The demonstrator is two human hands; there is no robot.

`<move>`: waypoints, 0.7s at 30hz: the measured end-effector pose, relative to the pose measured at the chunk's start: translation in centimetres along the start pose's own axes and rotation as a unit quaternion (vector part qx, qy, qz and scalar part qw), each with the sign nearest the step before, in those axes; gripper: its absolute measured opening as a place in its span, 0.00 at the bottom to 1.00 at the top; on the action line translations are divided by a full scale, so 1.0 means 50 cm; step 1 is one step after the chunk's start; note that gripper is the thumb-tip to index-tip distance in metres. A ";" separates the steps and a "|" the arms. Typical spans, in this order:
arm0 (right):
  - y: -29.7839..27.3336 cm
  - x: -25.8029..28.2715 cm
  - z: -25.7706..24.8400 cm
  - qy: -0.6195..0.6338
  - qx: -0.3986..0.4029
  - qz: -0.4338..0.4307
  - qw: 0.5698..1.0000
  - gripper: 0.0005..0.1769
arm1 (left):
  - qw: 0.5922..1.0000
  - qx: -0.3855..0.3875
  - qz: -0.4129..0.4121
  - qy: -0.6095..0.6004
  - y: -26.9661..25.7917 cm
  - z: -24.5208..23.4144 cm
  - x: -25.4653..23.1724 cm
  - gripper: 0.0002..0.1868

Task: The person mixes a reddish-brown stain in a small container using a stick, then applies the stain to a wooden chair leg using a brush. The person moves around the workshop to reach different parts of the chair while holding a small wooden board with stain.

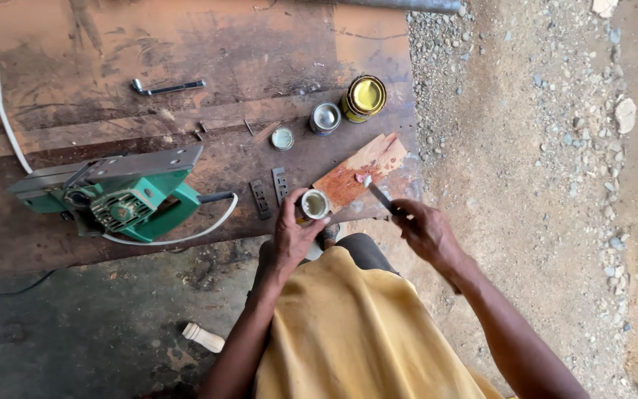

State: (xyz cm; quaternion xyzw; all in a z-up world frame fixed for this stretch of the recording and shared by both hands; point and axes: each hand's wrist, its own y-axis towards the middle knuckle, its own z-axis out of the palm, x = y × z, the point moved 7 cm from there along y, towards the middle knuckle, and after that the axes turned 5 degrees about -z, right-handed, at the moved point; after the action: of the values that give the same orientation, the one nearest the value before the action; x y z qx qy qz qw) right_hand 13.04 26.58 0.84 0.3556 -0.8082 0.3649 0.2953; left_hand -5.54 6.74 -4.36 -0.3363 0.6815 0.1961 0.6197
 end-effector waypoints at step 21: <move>0.069 -0.043 0.024 -0.283 -0.055 -0.082 0.954 0.37 | 0.995 -0.013 -0.062 0.083 -0.010 -0.027 -0.021 0.36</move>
State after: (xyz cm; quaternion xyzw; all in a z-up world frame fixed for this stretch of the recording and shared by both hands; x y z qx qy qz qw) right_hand 11.29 28.05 -2.72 0.4929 -0.8453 0.1788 0.1027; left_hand -6.12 5.69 -3.06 -0.4006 0.7060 0.1377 0.5675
